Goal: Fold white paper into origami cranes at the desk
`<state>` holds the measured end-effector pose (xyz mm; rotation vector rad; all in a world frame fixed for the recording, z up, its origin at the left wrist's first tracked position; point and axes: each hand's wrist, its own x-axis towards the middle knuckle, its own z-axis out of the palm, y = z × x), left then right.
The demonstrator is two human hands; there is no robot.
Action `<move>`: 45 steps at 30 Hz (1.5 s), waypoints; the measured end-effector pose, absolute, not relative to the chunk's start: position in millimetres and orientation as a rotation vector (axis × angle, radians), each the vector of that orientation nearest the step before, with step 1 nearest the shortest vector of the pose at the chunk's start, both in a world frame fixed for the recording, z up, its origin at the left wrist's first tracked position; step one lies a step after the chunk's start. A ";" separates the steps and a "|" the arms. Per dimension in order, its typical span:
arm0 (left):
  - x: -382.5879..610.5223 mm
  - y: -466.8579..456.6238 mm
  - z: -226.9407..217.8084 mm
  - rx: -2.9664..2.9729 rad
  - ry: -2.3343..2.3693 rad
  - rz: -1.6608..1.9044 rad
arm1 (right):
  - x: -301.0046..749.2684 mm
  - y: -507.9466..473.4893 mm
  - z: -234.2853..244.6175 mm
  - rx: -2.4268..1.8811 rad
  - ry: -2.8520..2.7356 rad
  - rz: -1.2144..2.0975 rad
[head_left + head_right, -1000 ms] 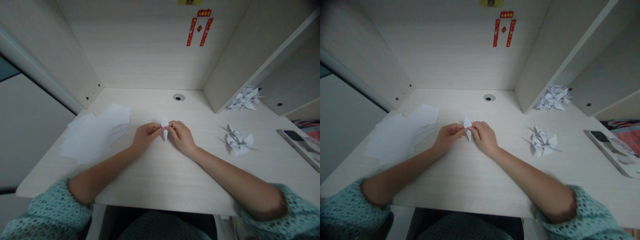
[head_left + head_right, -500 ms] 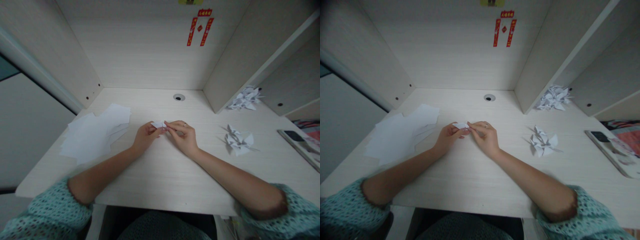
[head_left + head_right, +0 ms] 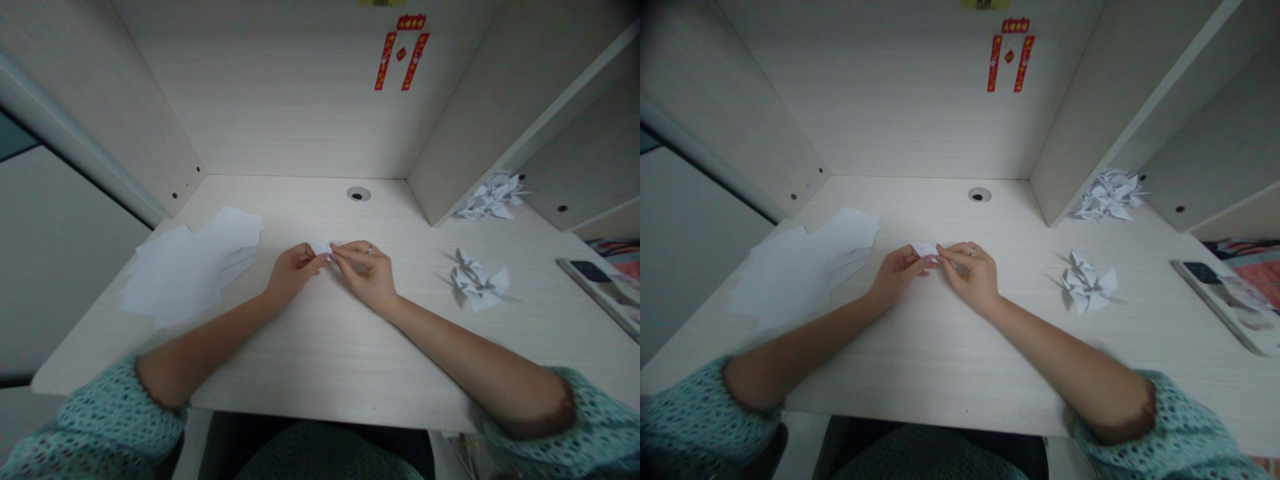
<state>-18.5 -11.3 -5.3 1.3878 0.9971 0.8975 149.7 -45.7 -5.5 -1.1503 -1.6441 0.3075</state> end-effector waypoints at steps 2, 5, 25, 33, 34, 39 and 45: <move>-18.6 -11.4 -4.5 1.385 0.994 0.898 | 150.1 -46.6 -4.4 -1.143 -1.674 0.277; -18.0 -12.2 -1.5 1.388 0.985 0.900 | 150.6 -48.0 -3.1 -1.139 -1.737 0.205; -12.5 -14.7 12.5 1.230 1.016 0.908 | 150.4 -46.9 0.5 -1.124 -1.784 0.008; -14.8 -11.1 5.5 1.269 0.978 0.932 | 149.9 -46.4 0.6 -1.145 -1.729 0.093; -15.5 -10.8 3.7 1.294 0.977 0.931 | 150.1 -45.8 -0.3 -1.149 -1.711 0.129; -18.0 -9.9 -3.8 1.423 1.012 0.973 | 150.1 -41.6 -5.4 -1.139 -1.591 0.387; -16.7 -11.3 -1.9 1.391 1.022 0.976 | 148.8 -37.5 -6.9 -1.115 -1.436 0.679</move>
